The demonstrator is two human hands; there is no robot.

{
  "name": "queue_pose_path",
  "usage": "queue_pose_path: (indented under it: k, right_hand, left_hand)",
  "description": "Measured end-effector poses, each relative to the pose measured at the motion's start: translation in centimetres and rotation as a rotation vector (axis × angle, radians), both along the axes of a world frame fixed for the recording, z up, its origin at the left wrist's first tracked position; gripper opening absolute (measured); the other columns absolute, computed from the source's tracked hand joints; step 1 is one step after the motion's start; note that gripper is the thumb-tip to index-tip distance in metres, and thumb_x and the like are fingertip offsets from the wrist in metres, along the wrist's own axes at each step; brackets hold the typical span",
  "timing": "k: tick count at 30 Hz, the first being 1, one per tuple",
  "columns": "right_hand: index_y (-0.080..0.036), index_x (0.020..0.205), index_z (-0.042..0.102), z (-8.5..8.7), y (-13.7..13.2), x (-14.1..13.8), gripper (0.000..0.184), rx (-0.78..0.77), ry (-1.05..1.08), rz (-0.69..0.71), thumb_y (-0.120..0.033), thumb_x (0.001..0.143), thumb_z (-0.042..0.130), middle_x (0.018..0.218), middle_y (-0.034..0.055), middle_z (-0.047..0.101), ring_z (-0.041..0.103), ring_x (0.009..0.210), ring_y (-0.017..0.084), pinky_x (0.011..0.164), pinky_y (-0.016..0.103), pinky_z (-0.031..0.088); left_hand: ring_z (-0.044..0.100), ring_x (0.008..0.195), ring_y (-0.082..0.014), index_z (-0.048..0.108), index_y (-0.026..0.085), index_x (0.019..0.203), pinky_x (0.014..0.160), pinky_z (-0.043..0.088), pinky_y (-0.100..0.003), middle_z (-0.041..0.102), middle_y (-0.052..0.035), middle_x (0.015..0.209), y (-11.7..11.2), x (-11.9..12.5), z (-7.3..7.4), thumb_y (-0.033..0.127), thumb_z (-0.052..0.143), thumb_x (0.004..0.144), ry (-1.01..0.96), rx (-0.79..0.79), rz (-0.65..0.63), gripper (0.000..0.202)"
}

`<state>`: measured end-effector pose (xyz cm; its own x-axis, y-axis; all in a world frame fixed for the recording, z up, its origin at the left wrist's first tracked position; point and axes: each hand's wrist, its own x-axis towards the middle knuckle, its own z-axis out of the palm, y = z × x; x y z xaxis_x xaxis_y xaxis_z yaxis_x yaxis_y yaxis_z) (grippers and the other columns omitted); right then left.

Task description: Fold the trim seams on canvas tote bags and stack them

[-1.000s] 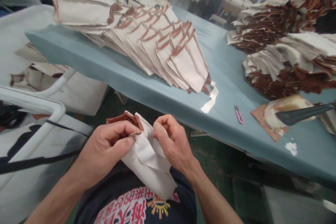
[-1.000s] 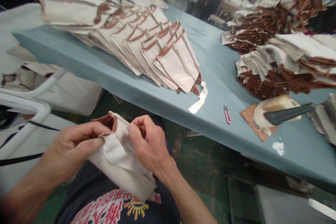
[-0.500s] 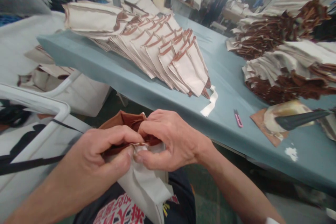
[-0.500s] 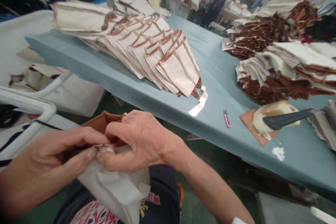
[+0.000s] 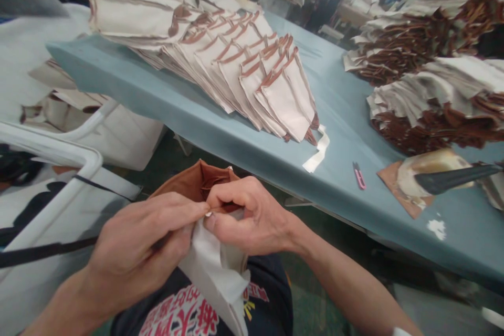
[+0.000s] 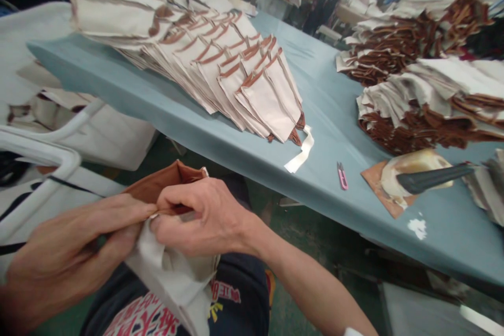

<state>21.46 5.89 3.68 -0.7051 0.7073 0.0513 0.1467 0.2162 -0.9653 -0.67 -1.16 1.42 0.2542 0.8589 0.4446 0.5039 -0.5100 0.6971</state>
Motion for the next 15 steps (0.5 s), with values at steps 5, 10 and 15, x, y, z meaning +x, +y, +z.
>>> queue_pose_path:
  k: [5, 10, 15]
  right_hand:
    - [-0.026, 0.070, 0.049, -1.7, -1.4, -0.4, 0.030, -0.428, 0.136, -0.022, -0.041, 0.086, 0.070, 0.065, -0.0080, 0.039, 0.030, 0.059, 0.011, 0.056, 0.025, 0.028]
    - [-0.024, 0.071, 0.054, -2.8, -1.5, -0.4, 0.047, -0.601, 0.266, -0.017, -0.059, 0.091, 0.078, 0.062, -0.0082, 0.039, 0.028, 0.056, 0.010, 0.052, 0.026, 0.025]
    - [-0.023, 0.070, 0.052, -3.2, -1.3, -0.6, 0.062, -0.616, 0.319, 0.046, -0.067, 0.095, 0.088, 0.064, -0.0079, 0.038, 0.028, 0.057, 0.009, 0.053, 0.026, 0.024]
  left_hand:
    - [0.086, 0.084, -0.0203, 0.078, 0.040, 0.134, 0.082, 0.070, -0.032, 0.093, -0.0014, 0.111, 0.4, -0.8, -3.3, 0.005, 0.061, 0.103, 0.059, 0.133, -0.090, 0.050]
    - [0.082, 0.082, -0.0194, 0.074, 0.029, 0.137, 0.076, 0.069, -0.031, 0.091, -0.0076, 0.115, 2.0, -1.5, -4.6, 0.014, 0.060, 0.114, 0.121, 0.352, -0.238, 0.031]
    - [0.083, 0.080, -0.0163, 0.077, 0.033, 0.127, 0.074, 0.068, -0.028, 0.093, -0.0017, 0.113, 1.8, -1.8, -5.5, 0.022, 0.068, 0.113, 0.057, 0.306, -0.149, 0.020]
